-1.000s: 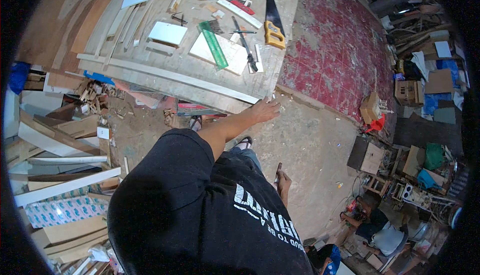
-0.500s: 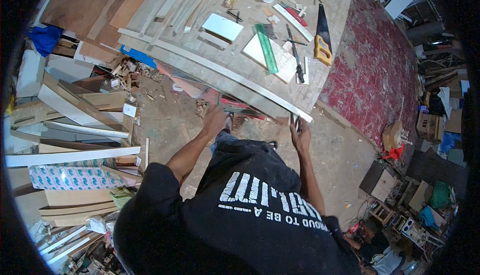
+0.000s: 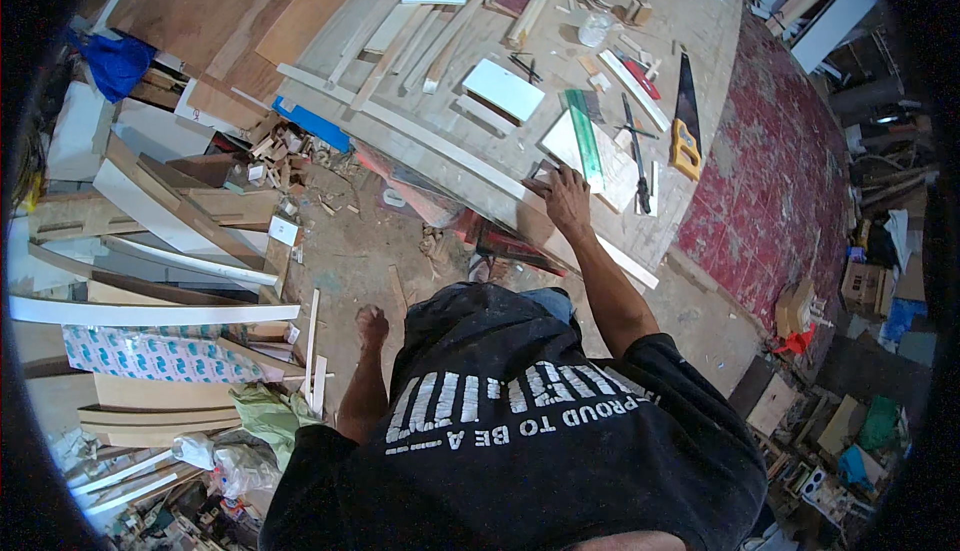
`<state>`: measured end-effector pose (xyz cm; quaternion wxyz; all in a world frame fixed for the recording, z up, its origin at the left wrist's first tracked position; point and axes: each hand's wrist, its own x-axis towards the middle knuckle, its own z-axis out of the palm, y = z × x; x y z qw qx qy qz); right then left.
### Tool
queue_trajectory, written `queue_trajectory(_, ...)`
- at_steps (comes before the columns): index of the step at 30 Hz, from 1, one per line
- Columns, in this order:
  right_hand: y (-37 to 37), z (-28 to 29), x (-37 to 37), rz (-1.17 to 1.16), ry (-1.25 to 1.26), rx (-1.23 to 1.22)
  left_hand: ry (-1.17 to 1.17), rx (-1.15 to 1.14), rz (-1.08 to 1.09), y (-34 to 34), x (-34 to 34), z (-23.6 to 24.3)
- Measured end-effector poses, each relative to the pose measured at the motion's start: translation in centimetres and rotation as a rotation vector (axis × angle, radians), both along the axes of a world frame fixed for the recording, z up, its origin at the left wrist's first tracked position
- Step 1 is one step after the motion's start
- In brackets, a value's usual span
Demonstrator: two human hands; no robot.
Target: Measuring, marking, and sawing small wooden pieces for a project.
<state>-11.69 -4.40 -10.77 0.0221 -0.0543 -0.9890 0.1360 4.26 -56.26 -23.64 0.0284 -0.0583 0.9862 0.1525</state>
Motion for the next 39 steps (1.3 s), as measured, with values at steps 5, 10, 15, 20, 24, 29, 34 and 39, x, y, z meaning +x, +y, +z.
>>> queue_trajectory(5, 0.0, -1.7, 0.0, -0.027, -0.076, -0.046, -0.319, 0.352, 0.275, -0.5, 3.5, 1.4)
queue_trajectory(10, 0.4, -1.7, -0.2, -0.035, -0.075, -0.019, -0.419, 0.484, 0.318, 0.1, 4.3, 2.8)
queue_trajectory(15, -0.1, 0.3, -0.2, -0.063, -0.042, 0.009, -0.529, 0.414, 0.281, 0.5, 2.6, 2.4)
queue_trajectory(20, -1.2, 2.2, -1.9, -0.046, -0.018, 0.033, -0.437, 0.349, 0.191, -3.1, -0.6, -2.9)
queue_trajectory(24, -3.5, 1.4, -6.5, 0.071, 0.051, -0.071, -0.197, 0.524, 0.268, -3.9, -0.8, -4.2)
queue_trajectory(29, -5.9, 1.1, -13.0, 0.181, 0.075, -0.055, -0.214, 0.305, -0.014, 2.1, -0.3, 4.0)
queue_trajectory(34, -7.3, -0.8, -18.2, 0.261, 0.070, 0.034, -0.465, 0.556, 0.445, 3.9, 8.2, 5.6)
queue_trajectory(39, -7.7, -1.9, -19.7, 0.280, 0.019, 0.108, -0.720, 0.453, 0.563, 0.3, 21.1, 1.2)
